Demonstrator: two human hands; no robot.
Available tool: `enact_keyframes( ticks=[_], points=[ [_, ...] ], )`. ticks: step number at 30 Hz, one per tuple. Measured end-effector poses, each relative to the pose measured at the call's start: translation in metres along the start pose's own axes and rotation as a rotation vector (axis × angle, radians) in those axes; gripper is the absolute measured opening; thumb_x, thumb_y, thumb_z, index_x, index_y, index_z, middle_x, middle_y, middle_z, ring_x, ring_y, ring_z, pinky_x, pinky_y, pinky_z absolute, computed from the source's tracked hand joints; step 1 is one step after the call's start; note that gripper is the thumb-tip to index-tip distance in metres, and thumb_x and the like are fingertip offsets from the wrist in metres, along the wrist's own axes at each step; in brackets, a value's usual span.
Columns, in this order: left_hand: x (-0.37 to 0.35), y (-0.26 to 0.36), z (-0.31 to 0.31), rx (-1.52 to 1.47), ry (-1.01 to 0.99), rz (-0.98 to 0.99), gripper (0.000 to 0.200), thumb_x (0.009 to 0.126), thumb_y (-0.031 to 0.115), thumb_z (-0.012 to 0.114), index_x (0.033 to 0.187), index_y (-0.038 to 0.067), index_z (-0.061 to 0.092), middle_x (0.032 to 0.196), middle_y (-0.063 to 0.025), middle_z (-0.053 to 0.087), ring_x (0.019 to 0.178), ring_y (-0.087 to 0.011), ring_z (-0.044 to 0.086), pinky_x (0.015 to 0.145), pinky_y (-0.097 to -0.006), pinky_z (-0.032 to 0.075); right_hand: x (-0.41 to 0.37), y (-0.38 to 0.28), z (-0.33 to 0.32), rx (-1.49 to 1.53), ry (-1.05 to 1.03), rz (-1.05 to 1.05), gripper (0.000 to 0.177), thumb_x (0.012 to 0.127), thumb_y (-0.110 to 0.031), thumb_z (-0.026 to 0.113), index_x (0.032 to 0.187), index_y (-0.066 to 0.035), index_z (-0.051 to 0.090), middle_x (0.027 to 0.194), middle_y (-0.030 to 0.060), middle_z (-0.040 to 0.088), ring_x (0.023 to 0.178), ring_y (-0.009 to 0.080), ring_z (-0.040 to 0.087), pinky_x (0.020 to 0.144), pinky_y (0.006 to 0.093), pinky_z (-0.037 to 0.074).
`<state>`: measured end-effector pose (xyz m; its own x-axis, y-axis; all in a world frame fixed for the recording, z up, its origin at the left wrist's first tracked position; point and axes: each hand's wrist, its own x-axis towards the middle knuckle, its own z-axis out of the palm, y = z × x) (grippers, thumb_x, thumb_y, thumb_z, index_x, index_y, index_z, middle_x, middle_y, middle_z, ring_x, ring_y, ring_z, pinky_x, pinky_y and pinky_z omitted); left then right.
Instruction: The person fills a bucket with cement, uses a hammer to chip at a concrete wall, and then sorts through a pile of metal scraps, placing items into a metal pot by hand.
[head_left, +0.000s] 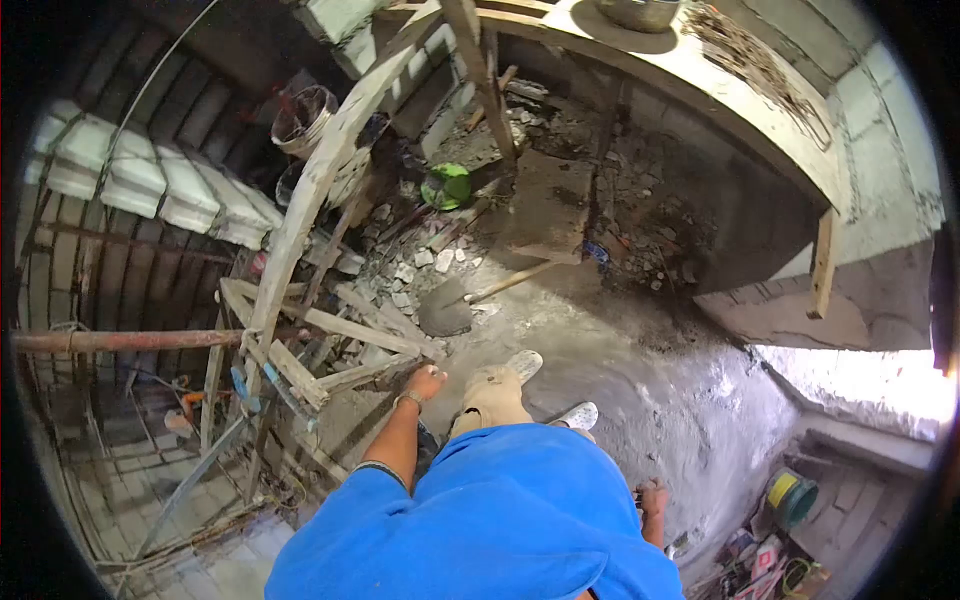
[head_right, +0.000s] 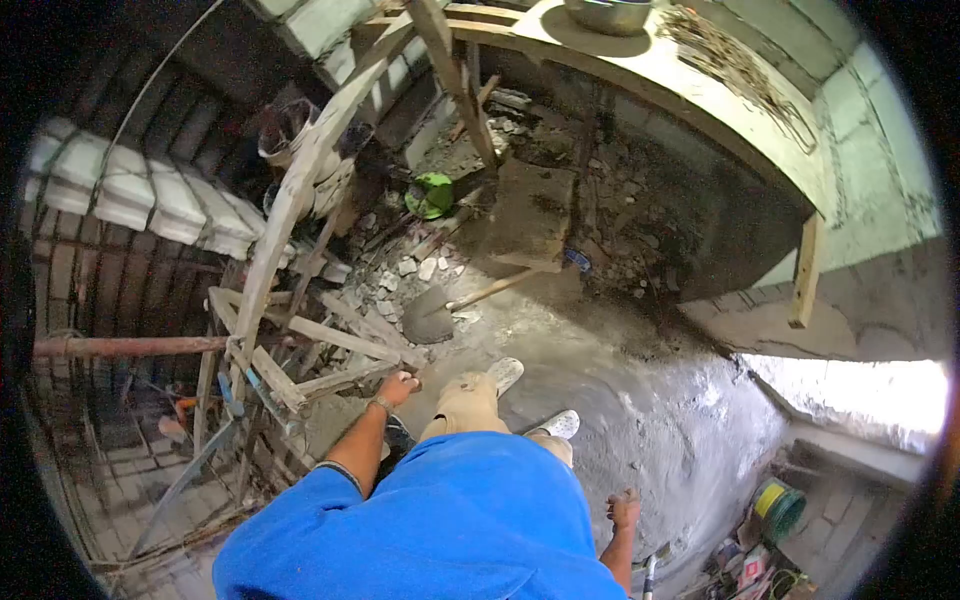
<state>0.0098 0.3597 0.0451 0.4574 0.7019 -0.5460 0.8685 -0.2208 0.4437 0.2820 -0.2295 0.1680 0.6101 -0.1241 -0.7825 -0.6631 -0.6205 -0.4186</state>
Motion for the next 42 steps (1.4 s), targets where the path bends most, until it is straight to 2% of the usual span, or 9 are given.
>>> enact_keyframes(
  ticks=[4, 6, 9, 12, 27, 32, 33, 35, 42],
  points=[
    [-0.024, -0.012, -0.029, -0.103, -0.118, -0.227, 0.053, 0.087, 0.041, 0.066, 0.116, -0.004, 0.067, 0.083, -0.0131, 0.07, 0.072, -0.0232, 0.066, 0.07, -0.0404, 0.052, 0.017, -0.037, -0.001, -0.093, -0.094, -0.023, 0.019, 0.084, -0.01, 0.061, 0.099, 0.0, 0.067, 0.07, 0.0099, 0.064, 0.05, 0.0189, 0.058, 0.042, 0.034, 0.049],
    [-0.037, -0.027, -0.028, -0.109, -0.266, -0.353, 0.06, 0.087, 0.045, 0.062, 0.125, -0.002, 0.063, 0.136, -0.0278, 0.056, 0.129, -0.0387, 0.053, 0.105, -0.047, 0.043, 0.03, -0.047, 0.001, -0.208, -0.115, -0.178, 0.02, 0.085, -0.015, 0.06, 0.097, 0.0, 0.068, 0.067, 0.0097, 0.06, 0.05, 0.0197, 0.057, 0.042, 0.0351, 0.05],
    [-0.056, -0.036, -0.028, 0.047, -0.239, -0.067, 0.05, 0.088, 0.042, 0.067, 0.12, 0.002, 0.067, 0.08, -0.0129, 0.07, 0.07, -0.0262, 0.066, 0.071, -0.0443, 0.053, 0.036, -0.067, 0.007, -0.353, -0.149, -0.552, 0.033, 0.09, -0.03, 0.058, 0.088, 0.001, 0.069, 0.063, 0.0093, 0.054, 0.051, 0.0215, 0.054, 0.041, 0.037, 0.051],
    [-0.062, -0.016, -0.031, -0.07, -0.324, -0.275, 0.066, 0.089, 0.049, 0.06, 0.13, -0.002, 0.06, 0.138, -0.0262, 0.056, 0.131, -0.0406, 0.049, 0.109, -0.0458, 0.041, 0.036, -0.09, 0.016, -0.224, -0.126, -0.187, 0.041, 0.092, -0.036, 0.056, 0.087, 0.004, 0.068, 0.065, 0.0102, 0.055, 0.051, 0.0224, 0.054, 0.04, 0.037, 0.05],
    [-0.091, -0.023, 0.017, -0.17, -0.148, -0.384, 0.069, 0.087, 0.048, 0.064, 0.134, -0.002, 0.058, 0.135, -0.024, 0.059, 0.126, -0.04, 0.055, 0.106, -0.0451, 0.043, 0.079, -0.065, -0.013, -0.228, -0.108, -0.151, 0.044, 0.095, -0.038, 0.055, 0.09, 0.003, 0.069, 0.057, 0.0065, 0.049, 0.044, 0.0208, 0.052, 0.036, 0.0364, 0.047],
    [-0.108, -0.004, 0.007, -0.123, -0.252, -0.369, 0.07, 0.085, 0.05, 0.064, 0.133, -0.001, 0.059, 0.136, -0.0254, 0.058, 0.128, -0.0402, 0.054, 0.107, -0.0452, 0.042, 0.142, 0.043, -0.056, -1.171, 0.036, -1.237, 0.024, 0.086, -0.02, 0.069, 0.094, 0.002, 0.066, 0.067, 0.008, 0.057, 0.055, 0.024, 0.058, 0.044, 0.0442, 0.051],
    [-0.107, -0.002, 0.01, -0.099, -0.218, -0.351, 0.069, 0.085, 0.05, 0.064, 0.132, 0.0, 0.06, 0.136, -0.0255, 0.057, 0.129, -0.0398, 0.053, 0.108, -0.0456, 0.042, 0.135, 0.045, -0.053, -1.152, 0.089, -1.219, 0.024, 0.086, -0.02, 0.069, 0.094, 0.002, 0.066, 0.067, 0.008, 0.057, 0.055, 0.024, 0.058, 0.044, 0.0442, 0.051],
    [-0.101, 0.005, 0.01, -0.123, -0.202, -0.321, 0.067, 0.085, 0.05, 0.063, 0.131, 0.001, 0.061, 0.137, -0.0254, 0.057, 0.131, -0.0389, 0.051, 0.108, -0.0464, 0.041, 0.1, 0.047, -0.037, -0.122, 0.02, -0.038, 0.023, 0.082, -0.013, 0.072, 0.098, 0.002, 0.066, 0.073, 0.0094, 0.061, 0.063, 0.0265, 0.062, 0.05, 0.0466, 0.053],
    [-0.072, 0.042, 0.022, -0.057, -0.272, -0.28, 0.063, 0.086, 0.049, 0.063, 0.128, 0.002, 0.063, 0.127, -0.0243, 0.064, 0.123, -0.0374, 0.058, 0.103, -0.0448, 0.045, 0.052, 0.052, -0.053, -0.116, 0.004, 0.069, 0.03, 0.086, -0.024, 0.066, 0.103, 0.001, 0.069, 0.085, 0.0177, 0.068, 0.071, 0.0333, 0.066, 0.058, 0.0461, 0.054]
  ],
)
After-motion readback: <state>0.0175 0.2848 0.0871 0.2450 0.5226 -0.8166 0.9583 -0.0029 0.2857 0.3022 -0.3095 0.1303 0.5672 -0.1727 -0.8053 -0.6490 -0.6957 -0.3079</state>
